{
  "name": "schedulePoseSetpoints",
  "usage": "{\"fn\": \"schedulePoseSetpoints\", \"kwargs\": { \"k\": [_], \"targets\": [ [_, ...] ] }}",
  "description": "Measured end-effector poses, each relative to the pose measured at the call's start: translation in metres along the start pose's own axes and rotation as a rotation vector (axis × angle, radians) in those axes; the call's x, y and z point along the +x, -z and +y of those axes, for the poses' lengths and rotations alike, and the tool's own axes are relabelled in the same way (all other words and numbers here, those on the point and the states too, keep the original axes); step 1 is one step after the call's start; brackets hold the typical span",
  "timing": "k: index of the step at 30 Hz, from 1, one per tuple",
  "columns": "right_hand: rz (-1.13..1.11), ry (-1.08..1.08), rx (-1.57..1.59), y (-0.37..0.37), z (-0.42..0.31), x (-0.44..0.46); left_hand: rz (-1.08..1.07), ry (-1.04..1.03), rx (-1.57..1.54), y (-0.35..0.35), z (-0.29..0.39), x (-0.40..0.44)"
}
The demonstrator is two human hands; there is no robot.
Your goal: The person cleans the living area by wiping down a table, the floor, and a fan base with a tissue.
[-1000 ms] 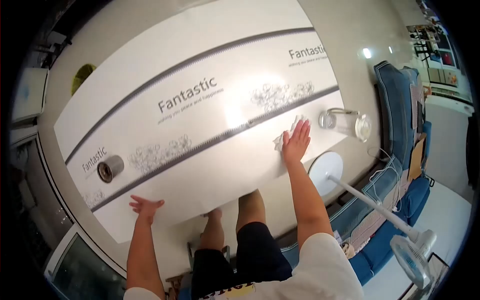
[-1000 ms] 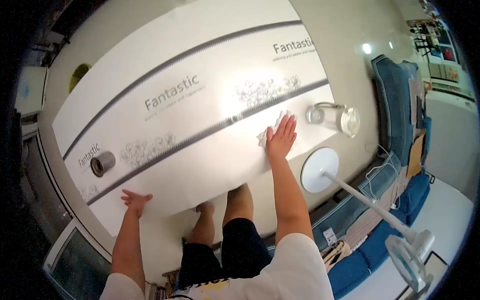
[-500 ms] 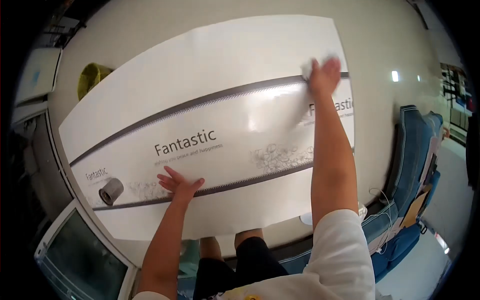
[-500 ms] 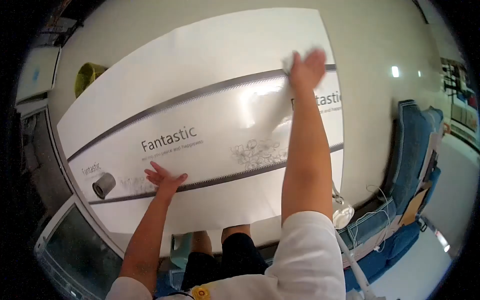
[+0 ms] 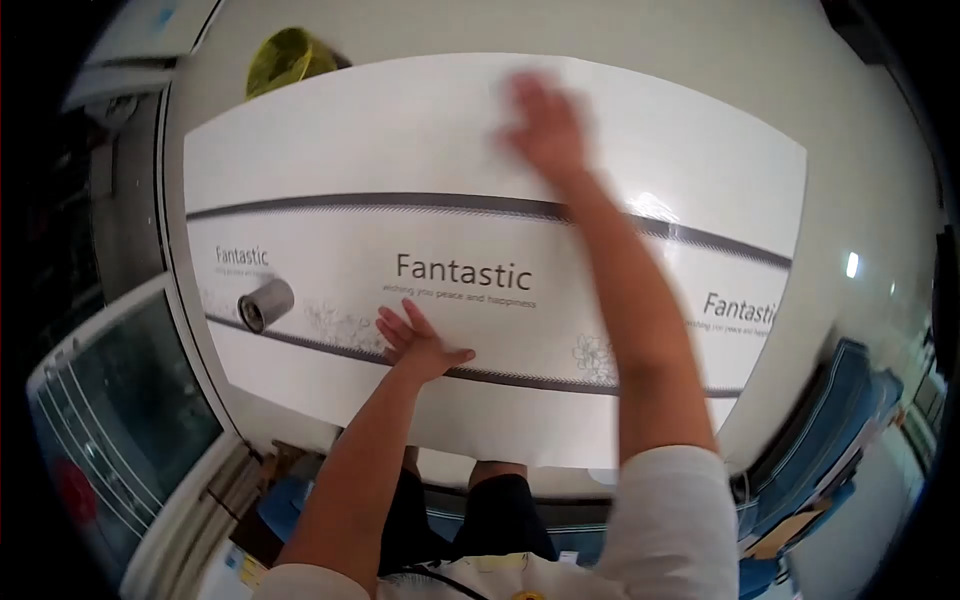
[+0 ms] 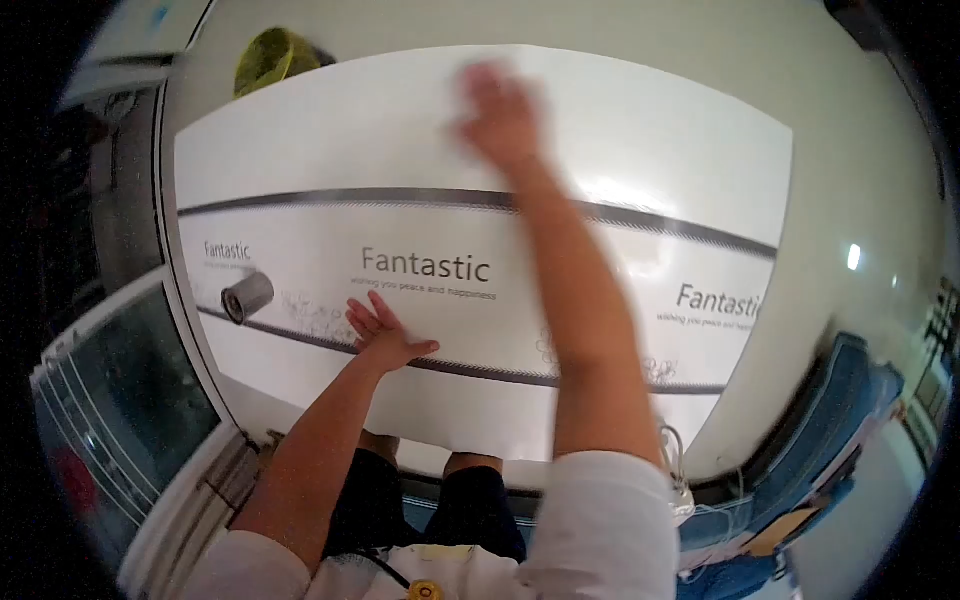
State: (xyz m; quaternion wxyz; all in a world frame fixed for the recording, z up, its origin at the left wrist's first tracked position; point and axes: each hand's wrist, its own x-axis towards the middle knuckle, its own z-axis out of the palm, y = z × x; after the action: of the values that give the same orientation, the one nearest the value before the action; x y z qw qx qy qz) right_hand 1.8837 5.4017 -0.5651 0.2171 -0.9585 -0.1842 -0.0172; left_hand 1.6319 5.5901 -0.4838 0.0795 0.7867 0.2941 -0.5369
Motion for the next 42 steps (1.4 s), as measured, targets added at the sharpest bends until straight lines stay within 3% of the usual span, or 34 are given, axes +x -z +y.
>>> {"fn": "schedulePoseSetpoints", "kwargs": {
  "k": [1, 4, 5, 6, 7, 9, 10, 12, 13, 16, 17, 18, 19, 23, 25, 27, 29, 30, 31, 35, 37, 39, 41, 42],
  "targets": [
    [0.179, -0.05, -0.214, 0.008, 0.058, 0.0, -0.02, -0.013, -0.019, 0.003, 0.002, -0.002],
    [0.315, -0.452, -0.235, 0.066, 0.185, -0.047, -0.058, -0.032, -0.042, 0.008, 0.003, -0.004],
    [0.069, -0.46, -0.702, 0.073, 0.24, -0.084, -0.064, -0.031, -0.036, 0.01, 0.002, -0.005],
    [0.086, -0.337, -0.884, 0.089, 0.257, -0.123, -0.066, -0.018, -0.07, 0.013, 0.003, -0.006],
    [0.252, -0.297, -0.719, 0.093, 0.28, -0.157, -0.091, -0.037, -0.049, 0.016, 0.003, -0.008],
    [0.038, -0.583, -1.048, 0.095, 0.283, -0.206, -0.105, -0.065, -0.033, 0.019, -0.003, -0.008],
    [0.015, -1.027, -0.583, 0.115, 0.219, -0.179, -0.1, -0.08, -0.033, 0.018, -0.005, -0.006],
    [0.193, -1.259, -0.615, 0.096, 0.179, -0.152, -0.106, -0.083, -0.096, 0.024, -0.008, -0.01],
    [0.175, -1.233, -0.602, 0.077, 0.167, -0.139, -0.127, -0.095, -0.116, 0.027, -0.009, -0.012],
    [0.247, -0.603, -0.516, 0.028, 0.131, -0.08, -0.181, -0.104, -0.11, 0.036, -0.011, -0.013],
    [0.234, -0.412, -0.447, 0.007, 0.094, -0.05, -0.209, -0.122, -0.123, 0.039, -0.013, -0.013],
    [0.206, -0.273, -0.581, -0.012, 0.049, -0.021, -0.238, -0.139, -0.136, 0.041, -0.015, -0.012],
    [0.254, -0.293, -0.334, -0.026, -0.019, 0.008, -0.241, -0.146, -0.145, 0.041, -0.017, -0.011],
    [0.038, 0.001, -0.401, -0.082, -0.205, 0.046, -0.232, -0.297, -0.284, 0.032, -0.047, -0.007],
    [-0.036, 0.038, -0.362, -0.094, -0.254, 0.048, 0.043, -0.521, -0.489, 0.009, -0.069, -0.009],
    [-0.034, 0.047, -0.348, -0.099, -0.266, 0.048, 0.498, -0.813, -1.03, -0.041, -0.111, 0.013],
    [-0.034, 0.066, -0.344, -0.099, -0.267, 0.048, 0.711, -0.616, -1.28, -0.042, -0.163, 0.033],
    [-0.027, 0.075, -0.327, -0.098, -0.266, 0.047, 0.691, -0.473, -1.248, -0.028, -0.197, 0.046],
    [-0.029, 0.084, -0.342, -0.098, -0.267, 0.047, 0.762, -0.462, -1.366, -0.003, -0.223, 0.063],
    [-0.044, 0.074, -0.362, -0.1, -0.269, 0.049, 0.985, -0.572, -1.311, 0.081, -0.251, 0.104],
    [-0.052, 0.085, -0.322, -0.103, -0.264, 0.049, 0.916, -0.8, -1.396, 0.093, -0.236, 0.12],
    [-0.059, 0.143, -0.315, -0.105, -0.253, 0.055, 0.993, -0.95, -1.398, 0.093, -0.215, 0.126],
    [-0.118, 0.132, -0.249, -0.104, -0.245, 0.066, 0.877, -1.049, -1.203, 0.094, -0.199, 0.105],
    [-0.199, 0.006, -0.281, -0.104, -0.245, 0.079, 0.88, -1.135, -1.162, 0.09, -0.187, 0.098]
  ]
}}
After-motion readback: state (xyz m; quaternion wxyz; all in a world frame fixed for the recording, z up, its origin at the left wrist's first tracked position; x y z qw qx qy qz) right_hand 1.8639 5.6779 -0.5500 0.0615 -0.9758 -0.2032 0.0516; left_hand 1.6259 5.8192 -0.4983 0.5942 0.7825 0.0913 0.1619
